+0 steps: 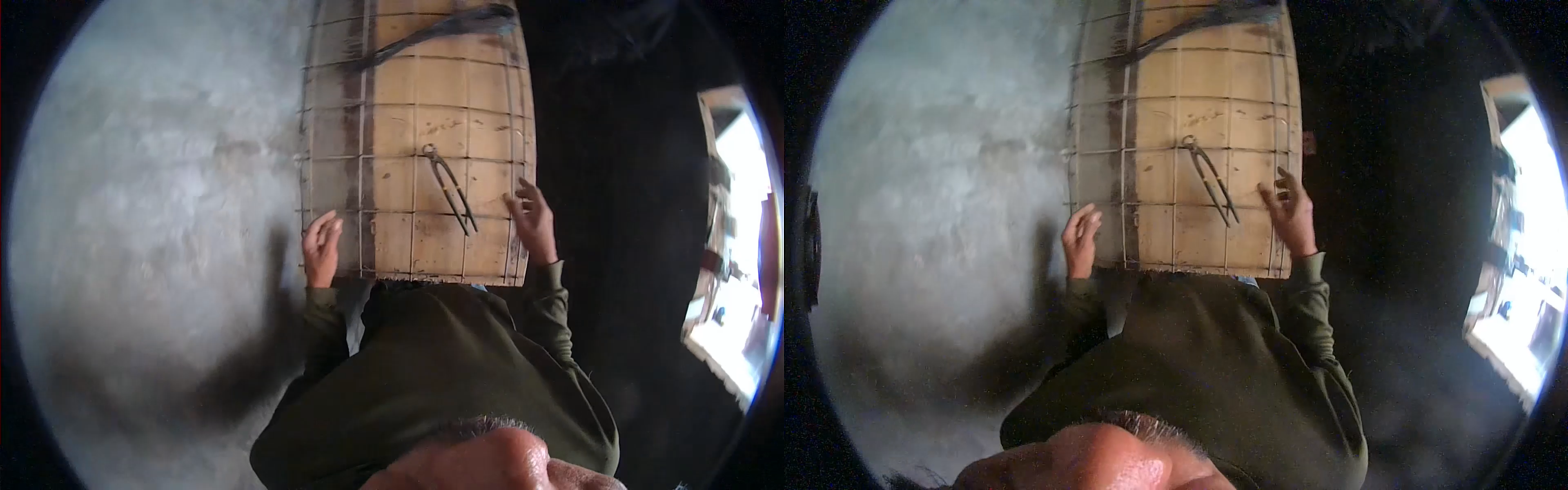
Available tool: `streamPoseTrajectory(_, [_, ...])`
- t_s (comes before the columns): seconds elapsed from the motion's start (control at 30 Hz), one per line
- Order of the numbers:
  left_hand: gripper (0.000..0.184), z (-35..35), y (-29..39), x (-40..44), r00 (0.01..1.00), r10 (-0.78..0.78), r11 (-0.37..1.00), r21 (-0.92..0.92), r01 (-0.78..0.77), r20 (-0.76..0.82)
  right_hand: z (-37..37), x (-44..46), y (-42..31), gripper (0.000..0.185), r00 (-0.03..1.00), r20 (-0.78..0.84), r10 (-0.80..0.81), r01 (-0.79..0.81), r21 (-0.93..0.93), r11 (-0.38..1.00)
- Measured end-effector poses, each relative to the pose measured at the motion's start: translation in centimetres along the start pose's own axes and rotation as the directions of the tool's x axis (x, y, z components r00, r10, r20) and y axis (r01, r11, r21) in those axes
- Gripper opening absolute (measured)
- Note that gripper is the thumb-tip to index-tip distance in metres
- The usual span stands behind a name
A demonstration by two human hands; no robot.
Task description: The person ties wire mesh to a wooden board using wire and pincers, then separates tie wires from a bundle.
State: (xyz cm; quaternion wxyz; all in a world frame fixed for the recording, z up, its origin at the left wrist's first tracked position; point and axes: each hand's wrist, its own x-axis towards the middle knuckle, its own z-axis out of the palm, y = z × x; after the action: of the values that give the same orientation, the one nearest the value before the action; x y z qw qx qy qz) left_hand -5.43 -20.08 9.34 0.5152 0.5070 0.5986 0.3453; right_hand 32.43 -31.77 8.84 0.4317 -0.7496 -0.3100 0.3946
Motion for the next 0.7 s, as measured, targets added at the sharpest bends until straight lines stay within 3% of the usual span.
streamPoseTrajectory(0.03, [0.036, 0.9, -0.2, 0.4, 0.998, 0.029, 1.0, 0.006, -0.029, 0.057, 1.7, 0.1, 0.0, 0.065, 0.99, 0.008, -0.14, 0.137, -0.257, 0.957])
streamPoseTrajectory(0.07, [0.035, 2.1, -0.2, 1.1, 0.991, 0.06, 0.998, 0.007, -0.062, 0.116, 3.2, 0.7, 0.3, 0.065, 0.959, 0.041, -0.281, 0.264, -0.494, 0.828])
streamPoseTrajectory(0.1, [0.035, 3.5, 0.9, 1.3, 0.989, 0.087, 0.996, 0.023, -0.09, 0.121, 4.9, 1.7, 2.2, 0.063, 0.892, 0.064, -0.447, 0.405, -0.553, 0.728])
streamPoseTrajectory(0.13, [0.034, 5.0, 2.0, 1.8, 0.985, 0.11, 0.993, 0.039, -0.116, 0.129, 6.3, 1.7, 1.6, 0.063, 0.922, 0.082, -0.378, 0.348, -0.603, 0.718])
streamPoseTrajectory(0.2, [0.033, 7.5, 1.0, 4.6, 0.977, 0.102, 0.983, -0.171, -0.07, 0.187, 8.4, 2.3, 0.4, 0.065, 0.944, 0.169, -0.282, 0.306, -0.765, 0.567])
streamPoseTrajectory(0.27, [0.032, 10.0, 0.5, 8.4, 0.981, 0.012, 0.979, -0.2, 0.027, 0.193, 10.1, 3.3, 0.9, 0.064, 0.941, 0.192, -0.28, 0.321, -0.771, 0.55])
streamPoseTrajectory(0.37, [0.034, 14.1, -2.1, 14.8, 0.995, 0.038, 0.956, -0.295, -0.008, 0.095, 11.3, 4.4, 2.2, 0.063, 0.936, 0.213, -0.282, 0.335, -0.785, 0.522])
streamPoseTrajectory(0.4, [0.038, 15.2, -2.7, 17.1, 0.993, -0.036, 0.981, -0.188, 0.057, 0.114, 11.3, 4.6, 2.2, 0.063, 0.934, 0.214, -0.285, 0.338, -0.786, 0.517])
streamPoseTrajectory(0.43, [0.042, 16.2, -2.8, 18.9, 0.985, -0.119, 0.988, -0.081, 0.13, 0.128, 11.4, 4.4, 0.8, 0.06, 0.962, 0.201, -0.185, 0.271, -0.774, 0.572])
streamPoseTrajectory(0.47, [0.042, 17.3, -3.1, 20.2, 0.984, -0.135, 0.982, -0.115, 0.149, 0.12, 11.8, 4.1, 0.0, 0.054, 0.962, 0.194, -0.194, 0.268, -0.812, 0.519])
streamPoseTrajectory(0.53, [0.05, 18.9, -3.2, 22.0, 0.996, 0.002, 0.946, 0.322, 0.027, -0.089, 12.0, 3.7, -1.1, 0.049, 0.956, 0.25, -0.154, 0.294, -0.834, 0.467])
streamPoseTrajectory(0.6, [0.052, 19.7, -3.8, 22.8, 0.998, -0.039, 0.935, 0.35, 0.051, -0.041, 12.4, 3.8, -0.6, 0.047, 0.953, 0.248, -0.174, 0.301, -0.837, 0.457])
streamPoseTrajectory(0.67, [0.051, 20.8, -4.2, 22.6, 0.968, 0.072, 0.961, 0.278, -0.002, -0.242, 12.8, 4.1, 0.4, 0.044, 0.95, 0.242, -0.196, 0.307, -0.834, 0.459])
streamPoseTrajectory(0.7, [0.055, 20.5, -4.2, 22.6, 0.979, 0.052, 0.967, 0.253, 0.0, -0.199, 12.9, 4.2, 0.7, 0.042, 0.955, 0.214, -0.207, 0.293, -0.801, 0.522])
